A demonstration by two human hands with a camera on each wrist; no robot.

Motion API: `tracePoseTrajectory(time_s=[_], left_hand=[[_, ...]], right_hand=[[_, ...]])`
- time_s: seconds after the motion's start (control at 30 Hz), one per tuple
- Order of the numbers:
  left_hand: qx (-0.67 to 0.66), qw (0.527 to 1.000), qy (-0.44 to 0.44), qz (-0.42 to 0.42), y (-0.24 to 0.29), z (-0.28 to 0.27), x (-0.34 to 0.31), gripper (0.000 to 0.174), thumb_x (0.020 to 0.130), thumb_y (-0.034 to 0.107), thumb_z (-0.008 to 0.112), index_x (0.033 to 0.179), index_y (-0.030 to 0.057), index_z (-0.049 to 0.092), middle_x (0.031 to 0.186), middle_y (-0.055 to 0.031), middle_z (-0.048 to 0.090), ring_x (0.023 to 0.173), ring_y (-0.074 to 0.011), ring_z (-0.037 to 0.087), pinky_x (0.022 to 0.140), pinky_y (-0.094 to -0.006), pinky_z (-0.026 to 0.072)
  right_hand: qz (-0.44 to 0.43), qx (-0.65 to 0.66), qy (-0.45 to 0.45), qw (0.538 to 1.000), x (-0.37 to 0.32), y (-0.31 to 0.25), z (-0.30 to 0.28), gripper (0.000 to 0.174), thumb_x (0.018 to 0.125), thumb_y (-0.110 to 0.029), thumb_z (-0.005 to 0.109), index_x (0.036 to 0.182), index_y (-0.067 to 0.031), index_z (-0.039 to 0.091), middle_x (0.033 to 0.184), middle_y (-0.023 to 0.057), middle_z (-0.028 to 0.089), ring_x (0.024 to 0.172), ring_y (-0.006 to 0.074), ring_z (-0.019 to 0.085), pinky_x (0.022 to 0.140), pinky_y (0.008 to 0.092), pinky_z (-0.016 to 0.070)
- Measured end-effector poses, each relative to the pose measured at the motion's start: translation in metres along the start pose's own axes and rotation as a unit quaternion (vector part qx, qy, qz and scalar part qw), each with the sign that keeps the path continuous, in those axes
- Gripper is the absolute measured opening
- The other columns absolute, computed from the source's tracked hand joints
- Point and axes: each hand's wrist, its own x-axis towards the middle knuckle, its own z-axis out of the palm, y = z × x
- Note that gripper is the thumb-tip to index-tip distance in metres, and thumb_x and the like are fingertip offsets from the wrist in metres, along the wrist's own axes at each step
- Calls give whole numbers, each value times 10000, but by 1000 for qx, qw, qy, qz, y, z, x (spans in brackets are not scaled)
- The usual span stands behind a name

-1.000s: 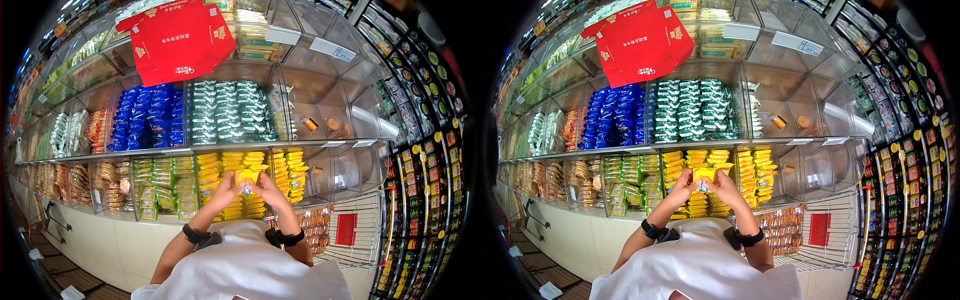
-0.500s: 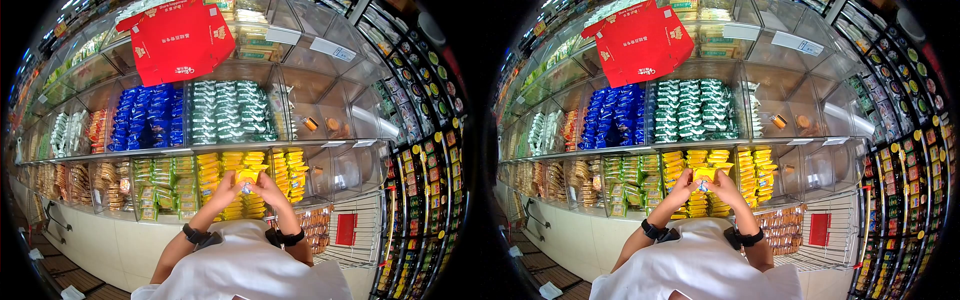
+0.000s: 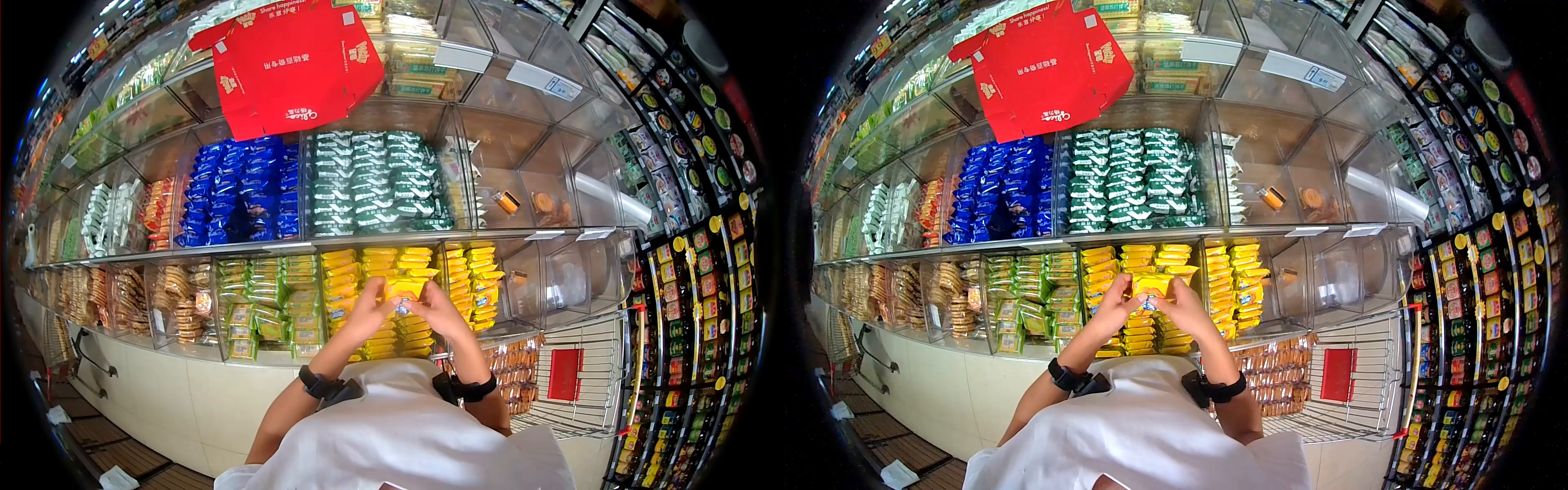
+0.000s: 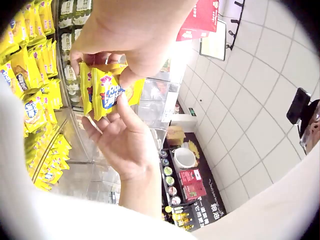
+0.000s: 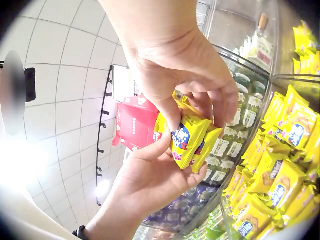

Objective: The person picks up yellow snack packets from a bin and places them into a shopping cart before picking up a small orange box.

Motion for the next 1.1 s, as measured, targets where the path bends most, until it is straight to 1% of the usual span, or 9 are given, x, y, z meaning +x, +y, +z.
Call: tracePoseTrajectory(time_s=[0.13, 0.23, 0.33, 0.43, 0.53, 0.63, 0.77, 0.93, 1.1], left_hand=[[12, 1000, 5, -9, 6, 0, -2, 355, 789, 138, 596, 1060, -5, 417, 903, -94, 515, 827, -146, 488, 697, -267, 413], [26, 1000, 3, 1, 8, 0, -2, 363, 791, 146, 595, 1068, -3, 413, 903, -106, 527, 817, -156, 509, 681, -278, 427], [44, 999, 5, 1, 11, 0, -3, 366, 794, 154, 594, 1072, -2, 412, 895, -114, 536, 806, -163, 521, 677, -279, 431], [49, 999, 5, 0, 12, 0, -3, 370, 796, 161, 594, 1073, -3, 412, 900, -119, 541, 805, -169, 526, 676, -280, 431], [42, 999, 3, 0, 11, 0, -3, 373, 799, 165, 590, 1077, -6, 410, 906, -124, 546, 801, -177, 530, 678, -285, 430], [57, 998, 0, -7, 9, -1, -2, 378, 802, 166, 586, 1083, -10, 406, 910, -133, 546, 809, -184, 531, 681, -290, 428], [46, 999, -1, -6, -4, -2, 0, 382, 804, 164, 583, 1088, -17, 402, 907, -138, 541, 823, -181, 525, 686, -292, 427], [0, 1000, -4, -13, 1, 0, -1, 382, 801, 134, 584, 1093, -25, 397, 922, -125, 531, 837, -162, 514, 689, -280, 431], [20, 1000, 3, -5, 5, 0, -2, 384, 801, 124, 583, 1100, -27, 394, 936, -123, 527, 847, -158, 515, 698, -280, 441]], right_hand=[[-5, 7, 11, 1000, -1, -4, 1, 315, 737, -170, 644, 886, 34, 456, 828, 139, 568, 763, 206, 551, 677, 318, 432], [-14, 4, 20, 1000, -1, -8, 3, 318, 734, -183, 648, 867, 32, 455, 812, 140, 566, 742, 209, 549, 662, 323, 432], [-3, -36, 13, 999, 0, -1, -1, 325, 730, -201, 654, 844, 29, 454, 786, 137, 560, 716, 209, 544, 640, 323, 429], [-12, -23, 19, 999, 0, 1, 0, 334, 725, -213, 660, 826, 28, 452, 762, 134, 551, 694, 209, 537, 622, 321, 427], [-8, -47, 19, 999, 0, 1, -1, 330, 725, -210, 659, 829, 26, 452, 753, 129, 547, 692, 206, 535, 619, 315, 427], [-17, -26, 18, 999, -1, -1, 0, 327, 725, -208, 659, 829, 22, 450, 748, 124, 545, 685, 200, 532, 608, 315, 424], [-17, -36, 17, 999, 0, -1, 0, 323, 724, -205, 660, 824, 20, 452, 744, 121, 544, 678, 197, 530, 603, 315, 424], [-5, -51, 15, 999, 0, 0, 0, 328, 720, -206, 664, 834, 27, 463, 753, 126, 552, 688, 201, 541, 617, 314, 432], [-14, -18, 22, 999, 0, -3, 2, 337, 720, -212, 664, 840, 33, 466, 773, 135, 566, 703, 209, 551, 627, 318, 436]])
